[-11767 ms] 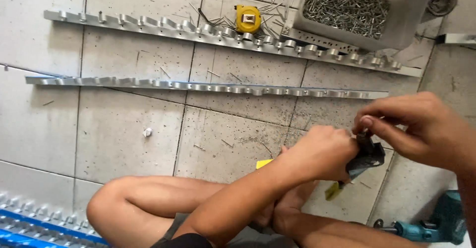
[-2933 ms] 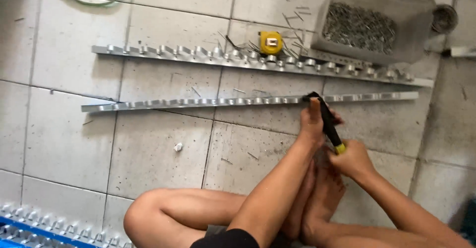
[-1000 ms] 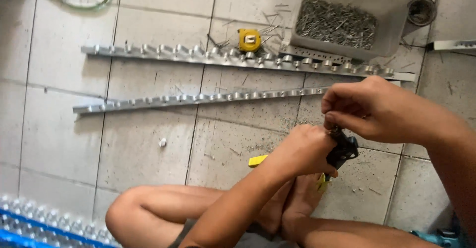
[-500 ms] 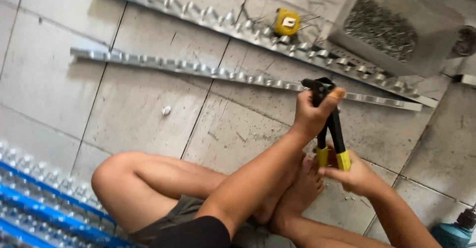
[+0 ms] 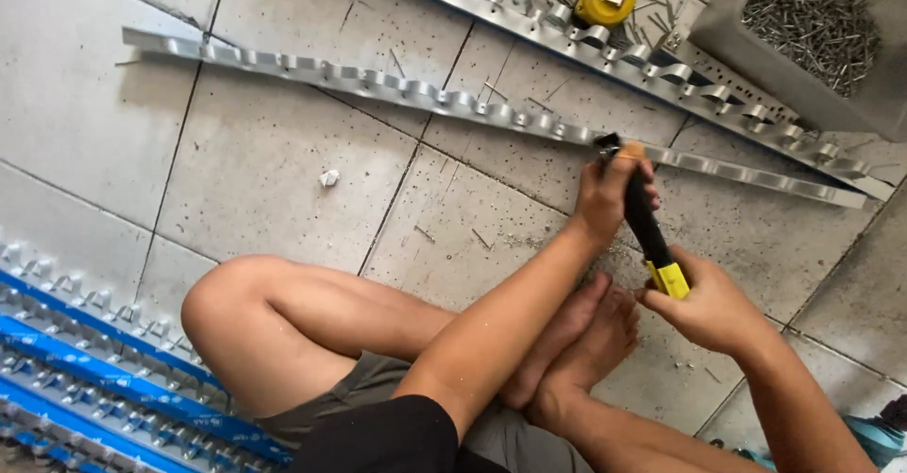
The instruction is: Assembling plastic components onto metal rails using a hand riveter and rivets
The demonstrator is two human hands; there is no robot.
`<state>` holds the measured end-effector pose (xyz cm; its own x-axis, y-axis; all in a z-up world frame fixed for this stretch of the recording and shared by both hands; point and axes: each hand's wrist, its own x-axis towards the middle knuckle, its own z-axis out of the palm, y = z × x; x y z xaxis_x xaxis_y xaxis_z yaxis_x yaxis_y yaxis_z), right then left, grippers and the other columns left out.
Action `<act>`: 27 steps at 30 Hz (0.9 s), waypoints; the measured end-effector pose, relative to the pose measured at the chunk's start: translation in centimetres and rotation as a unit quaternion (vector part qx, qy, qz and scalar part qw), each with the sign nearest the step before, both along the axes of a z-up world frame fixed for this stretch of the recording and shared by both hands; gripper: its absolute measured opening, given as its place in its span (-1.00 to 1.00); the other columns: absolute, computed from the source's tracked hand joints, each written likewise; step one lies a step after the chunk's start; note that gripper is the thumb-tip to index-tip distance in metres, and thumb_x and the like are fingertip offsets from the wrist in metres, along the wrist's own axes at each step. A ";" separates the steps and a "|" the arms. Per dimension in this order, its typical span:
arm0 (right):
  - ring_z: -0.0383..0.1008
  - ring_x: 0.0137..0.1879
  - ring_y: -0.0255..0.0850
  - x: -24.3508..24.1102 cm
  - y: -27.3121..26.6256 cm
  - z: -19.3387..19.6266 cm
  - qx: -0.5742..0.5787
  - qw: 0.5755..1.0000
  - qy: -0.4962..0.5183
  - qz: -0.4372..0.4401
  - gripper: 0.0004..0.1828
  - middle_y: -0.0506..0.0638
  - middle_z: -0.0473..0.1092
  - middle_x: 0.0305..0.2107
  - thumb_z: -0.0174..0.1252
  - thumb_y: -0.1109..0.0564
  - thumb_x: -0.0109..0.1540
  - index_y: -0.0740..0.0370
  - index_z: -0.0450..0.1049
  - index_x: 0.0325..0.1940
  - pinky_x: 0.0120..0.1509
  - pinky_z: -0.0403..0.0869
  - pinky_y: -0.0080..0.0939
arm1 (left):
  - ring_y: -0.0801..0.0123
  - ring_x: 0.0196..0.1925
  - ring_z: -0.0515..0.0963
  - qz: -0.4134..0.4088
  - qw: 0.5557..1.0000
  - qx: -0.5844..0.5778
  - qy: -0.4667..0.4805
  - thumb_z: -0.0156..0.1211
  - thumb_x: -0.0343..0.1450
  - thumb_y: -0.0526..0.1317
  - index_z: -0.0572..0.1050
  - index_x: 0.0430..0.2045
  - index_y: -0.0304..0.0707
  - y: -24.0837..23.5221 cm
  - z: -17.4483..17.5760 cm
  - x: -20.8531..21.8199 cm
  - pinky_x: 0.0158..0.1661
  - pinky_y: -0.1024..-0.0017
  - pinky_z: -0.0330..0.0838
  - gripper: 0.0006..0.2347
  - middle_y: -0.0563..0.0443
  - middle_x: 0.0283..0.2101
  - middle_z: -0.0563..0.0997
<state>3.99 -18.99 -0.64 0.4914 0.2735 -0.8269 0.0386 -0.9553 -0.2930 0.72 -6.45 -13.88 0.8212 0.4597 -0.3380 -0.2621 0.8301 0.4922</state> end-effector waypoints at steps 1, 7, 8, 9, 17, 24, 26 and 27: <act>0.46 -0.38 -0.06 0.3 0.0 -0.2 -0.001 1.000 -0.001 -0.002 -0.62 0.13 0.55 -0.46 0.25 0.17 -0.02 0.28 0.56 -0.12 -0.25 0.44 -0.11 | 0.45 -0.51 0.53 -0.002 1.000 -0.001 -0.001 0.16 0.45 -0.07 0.50 -0.41 -0.30 0.3 0.2 -0.1 -0.44 0.44 0.54 -0.76 0.04 -0.46 0.54; 0.39 -0.55 -0.07 0.5 -1.2 -2.3 -0.038 0.996 0.051 -0.059 -0.61 0.18 0.50 -0.56 0.42 0.04 0.07 0.36 0.58 -0.15 -0.49 0.31 -0.14 | 0.41 -0.41 0.56 -0.066 0.991 -0.116 0.006 0.33 0.40 0.12 0.46 -0.41 -0.23 -0.1 1.0 0.2 -0.30 0.44 0.49 -0.63 0.06 -0.50 0.50; 0.40 -0.58 -0.08 0.3 -1.3 -3.0 -0.044 0.997 0.024 -0.066 -0.62 0.16 0.50 -0.59 0.43 0.04 0.04 0.35 0.59 -0.20 -0.51 0.32 -0.15 | 0.41 -0.41 0.59 -0.082 0.985 -0.141 0.053 0.40 0.27 0.17 0.45 -0.41 -0.20 -0.1 1.1 0.4 -0.32 0.46 0.50 -0.58 0.07 -0.50 0.53; 0.41 -0.61 -0.09 0.1 -1.5 -3.7 -0.050 0.996 -0.002 -0.072 -0.63 0.14 0.50 -0.63 0.44 0.04 0.02 0.35 0.60 -0.24 -0.52 0.33 -0.17 | 0.41 -0.41 0.61 -0.099 0.976 -0.165 0.099 0.47 0.15 0.22 0.45 -0.42 -0.17 -0.1 1.3 0.5 -0.33 0.47 0.51 -0.51 0.07 -0.50 0.56; 0.53 -0.55 -0.14 2.7 0.3 -1.9 -0.138 0.986 0.057 0.074 -0.78 0.07 0.54 -0.61 0.32 0.04 0.10 0.24 0.53 -0.37 -0.49 0.48 -0.21 | 0.39 -0.48 0.55 -0.086 0.987 -0.119 0.058 0.39 0.19 0.34 0.45 -0.40 -0.27 -0.9 -0.7 0.7 -0.37 0.41 0.51 -0.41 0.02 -0.49 0.54; 0.42 -0.55 -0.11 0.5 -1.7 -4.6 -0.032 0.999 0.029 -0.013 -0.66 0.09 0.50 -0.62 0.42 -0.02 0.04 0.32 0.58 -0.37 -0.41 0.41 -0.15 | 0.31 -0.53 0.57 -0.051 0.984 -0.153 0.080 0.37 0.21 0.33 0.43 -0.39 -0.38 -1.4 -1.5 0.9 -0.38 0.34 0.58 -0.37 -0.04 -0.53 0.52; 0.52 -0.47 -0.06 0.2 -4.1 -9.4 -0.044 0.999 -0.011 -0.018 -0.67 0.10 0.53 -0.61 0.42 -0.04 -0.01 0.26 0.58 -0.39 -0.33 0.47 -0.11 | 0.25 -0.52 0.60 -0.030 0.980 -0.165 0.108 0.32 0.36 0.32 0.44 -0.40 -0.37 -2.5 -2.8 2.0 -0.38 0.26 0.62 -0.41 -0.10 -0.55 0.52; 0.62 -0.38 -0.01 -0.3 -5.3 -11.7 -0.062 0.996 -0.053 -0.028 -0.68 0.10 0.55 -0.59 0.42 -0.06 -0.05 0.19 0.59 -0.42 -0.25 0.52 -0.06 | 0.19 -0.51 0.62 -0.015 0.974 -0.182 0.135 0.27 0.51 0.32 0.44 -0.41 -0.36 -3.2 -3.4 2.3 -0.37 0.18 0.67 -0.42 -0.17 -0.57 0.52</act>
